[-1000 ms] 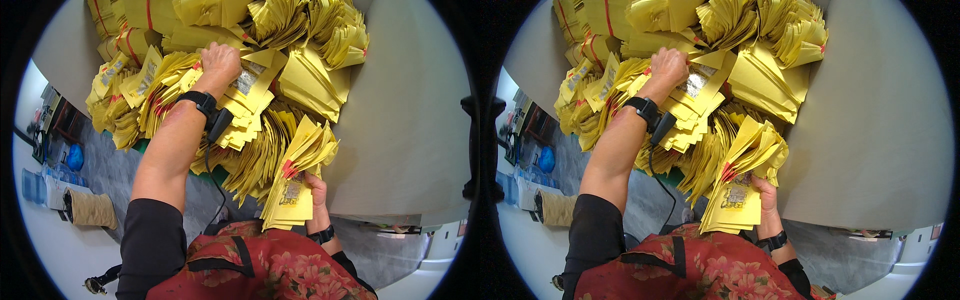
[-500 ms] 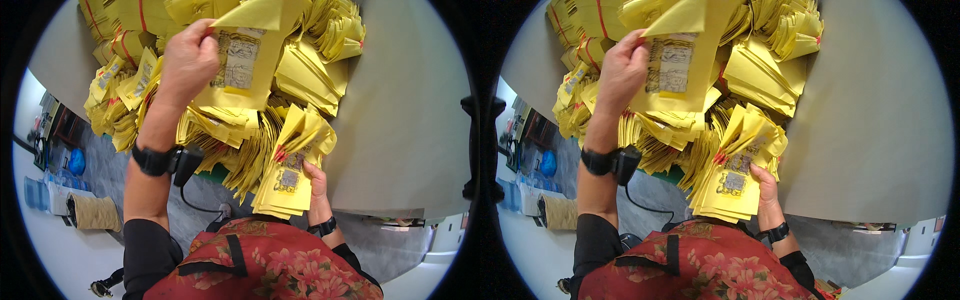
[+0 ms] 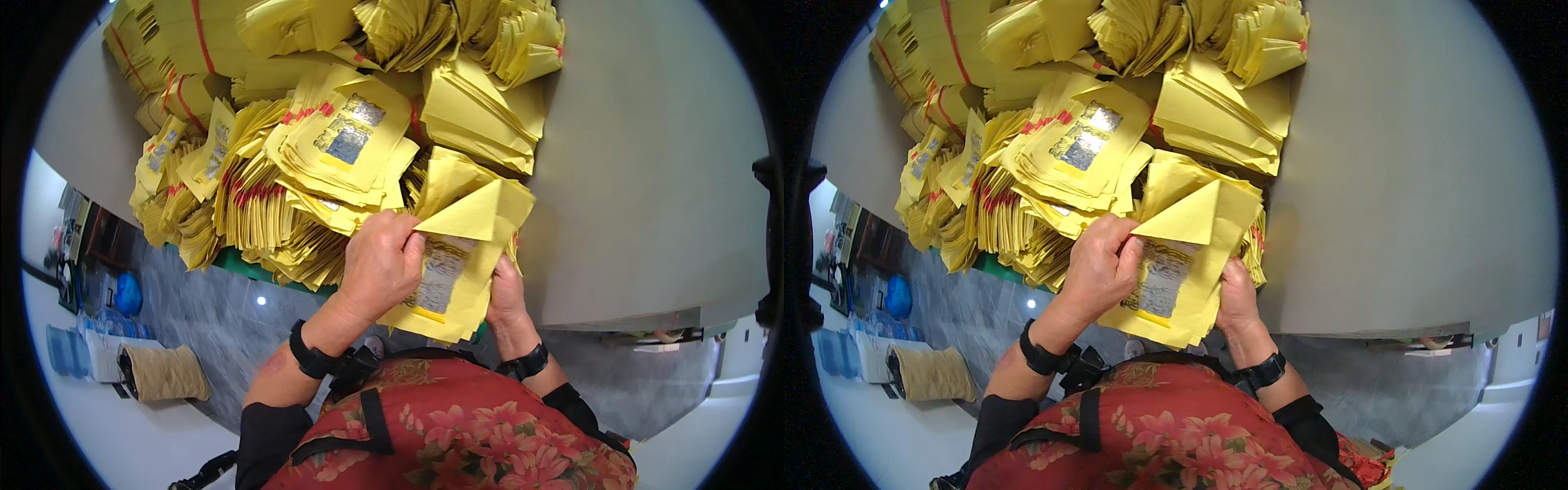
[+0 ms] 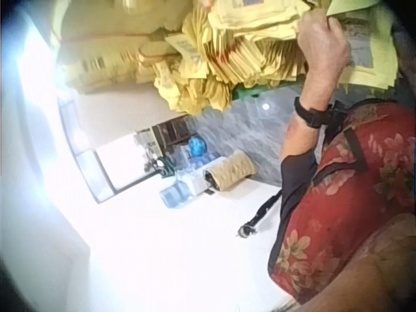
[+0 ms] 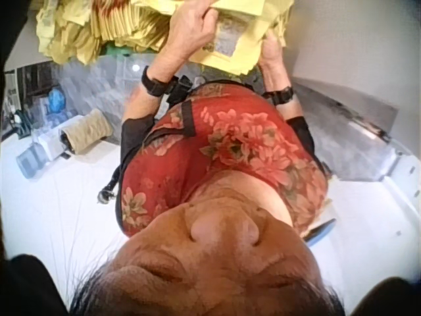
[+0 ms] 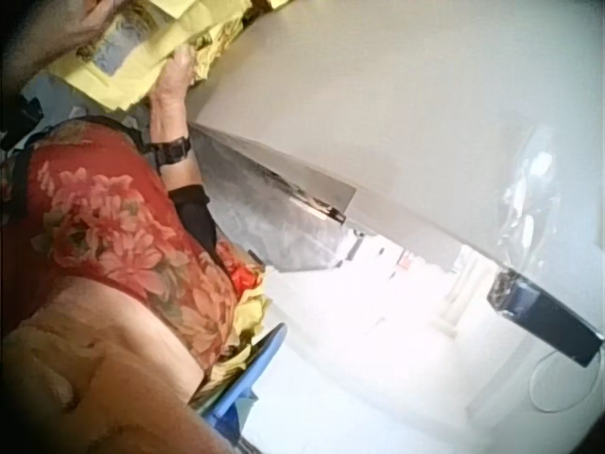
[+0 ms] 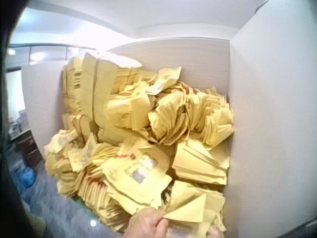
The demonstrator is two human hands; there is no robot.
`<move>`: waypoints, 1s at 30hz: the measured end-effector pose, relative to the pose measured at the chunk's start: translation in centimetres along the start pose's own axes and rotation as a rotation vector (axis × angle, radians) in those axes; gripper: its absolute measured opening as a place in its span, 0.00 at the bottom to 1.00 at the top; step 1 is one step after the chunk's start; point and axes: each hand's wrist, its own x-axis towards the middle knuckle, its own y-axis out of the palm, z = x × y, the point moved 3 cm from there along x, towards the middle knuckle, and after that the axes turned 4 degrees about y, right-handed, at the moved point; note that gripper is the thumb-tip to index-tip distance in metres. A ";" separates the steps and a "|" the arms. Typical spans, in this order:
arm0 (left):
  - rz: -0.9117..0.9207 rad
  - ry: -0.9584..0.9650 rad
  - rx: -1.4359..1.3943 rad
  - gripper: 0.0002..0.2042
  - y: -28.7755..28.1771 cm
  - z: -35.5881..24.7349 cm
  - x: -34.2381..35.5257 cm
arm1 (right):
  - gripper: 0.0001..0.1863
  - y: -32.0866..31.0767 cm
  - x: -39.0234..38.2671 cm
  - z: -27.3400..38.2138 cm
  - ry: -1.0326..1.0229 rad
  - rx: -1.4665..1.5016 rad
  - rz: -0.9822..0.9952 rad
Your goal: The person untangles a red ribbon, ties a knot, and then gathers stacks of yellow paper bundles from a table. They align the bundles and wrap the red ribbon around them to secure the stack.
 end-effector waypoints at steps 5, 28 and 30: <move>-0.159 0.110 0.211 0.13 1.0 0.8 -1.2 | 0.15 1.9 -0.8 0.3 -0.023 -0.064 0.059; 0.035 -0.608 -1.182 0.19 2.6 6.1 -3.5 | 0.22 4.2 -2.1 2.2 -0.041 -0.151 0.165; 0.030 -0.601 -1.142 0.18 2.4 6.2 -3.6 | 0.20 4.3 -2.2 2.6 -0.076 -0.189 0.194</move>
